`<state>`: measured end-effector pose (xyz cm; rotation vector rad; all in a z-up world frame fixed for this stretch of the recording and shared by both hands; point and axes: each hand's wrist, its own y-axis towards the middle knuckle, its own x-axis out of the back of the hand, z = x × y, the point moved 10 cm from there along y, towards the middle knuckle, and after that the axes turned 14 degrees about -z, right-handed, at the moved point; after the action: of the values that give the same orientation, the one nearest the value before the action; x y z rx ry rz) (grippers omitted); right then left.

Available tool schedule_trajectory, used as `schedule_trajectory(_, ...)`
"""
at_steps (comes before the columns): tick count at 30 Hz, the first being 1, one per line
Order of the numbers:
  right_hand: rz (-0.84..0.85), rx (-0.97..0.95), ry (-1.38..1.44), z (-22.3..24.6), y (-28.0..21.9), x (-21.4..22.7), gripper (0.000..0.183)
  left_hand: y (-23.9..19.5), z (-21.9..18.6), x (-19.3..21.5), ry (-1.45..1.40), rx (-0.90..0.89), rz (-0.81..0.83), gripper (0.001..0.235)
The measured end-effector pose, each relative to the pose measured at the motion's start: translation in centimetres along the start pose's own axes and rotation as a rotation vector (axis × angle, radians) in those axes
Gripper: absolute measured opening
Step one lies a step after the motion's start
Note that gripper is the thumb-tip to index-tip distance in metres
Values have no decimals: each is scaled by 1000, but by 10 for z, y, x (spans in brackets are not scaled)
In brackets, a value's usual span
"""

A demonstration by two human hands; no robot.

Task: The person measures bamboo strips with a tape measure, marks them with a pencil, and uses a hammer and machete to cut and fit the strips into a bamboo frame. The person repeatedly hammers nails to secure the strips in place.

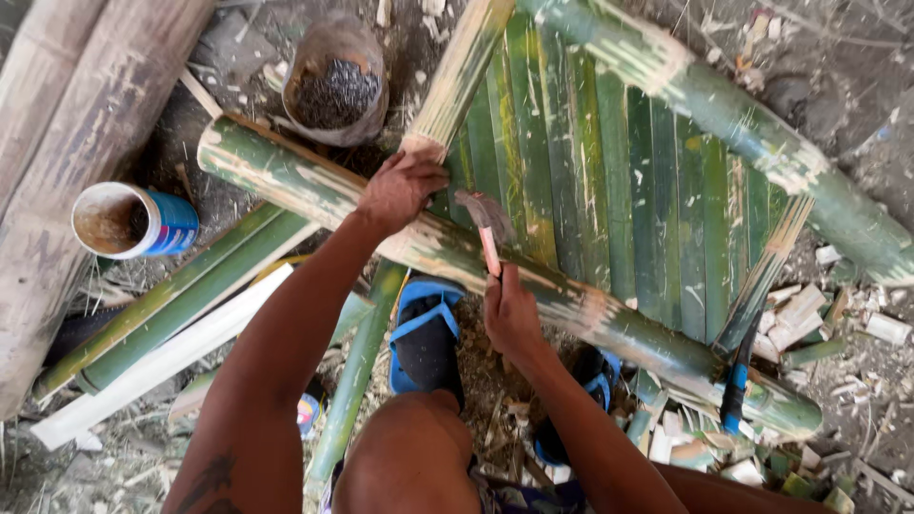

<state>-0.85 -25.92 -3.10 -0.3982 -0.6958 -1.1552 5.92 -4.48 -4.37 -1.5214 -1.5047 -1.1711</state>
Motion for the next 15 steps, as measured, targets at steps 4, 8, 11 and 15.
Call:
schedule_trajectory(4,136,-153,-195,-26,-1,-18,27,4,4,-6,108,15,72,43)
schedule_trajectory(8,-21,-65,-44,-20,10,-11,25,3,-3,-3,130,40,203,45)
schedule_trajectory(11,-55,74,3,-14,8,-14,31,4,-6,4,139,27,199,46)
schedule_trajectory(15,77,-111,-200,-45,-1,-27,22,-2,-9,4,119,63,196,43)
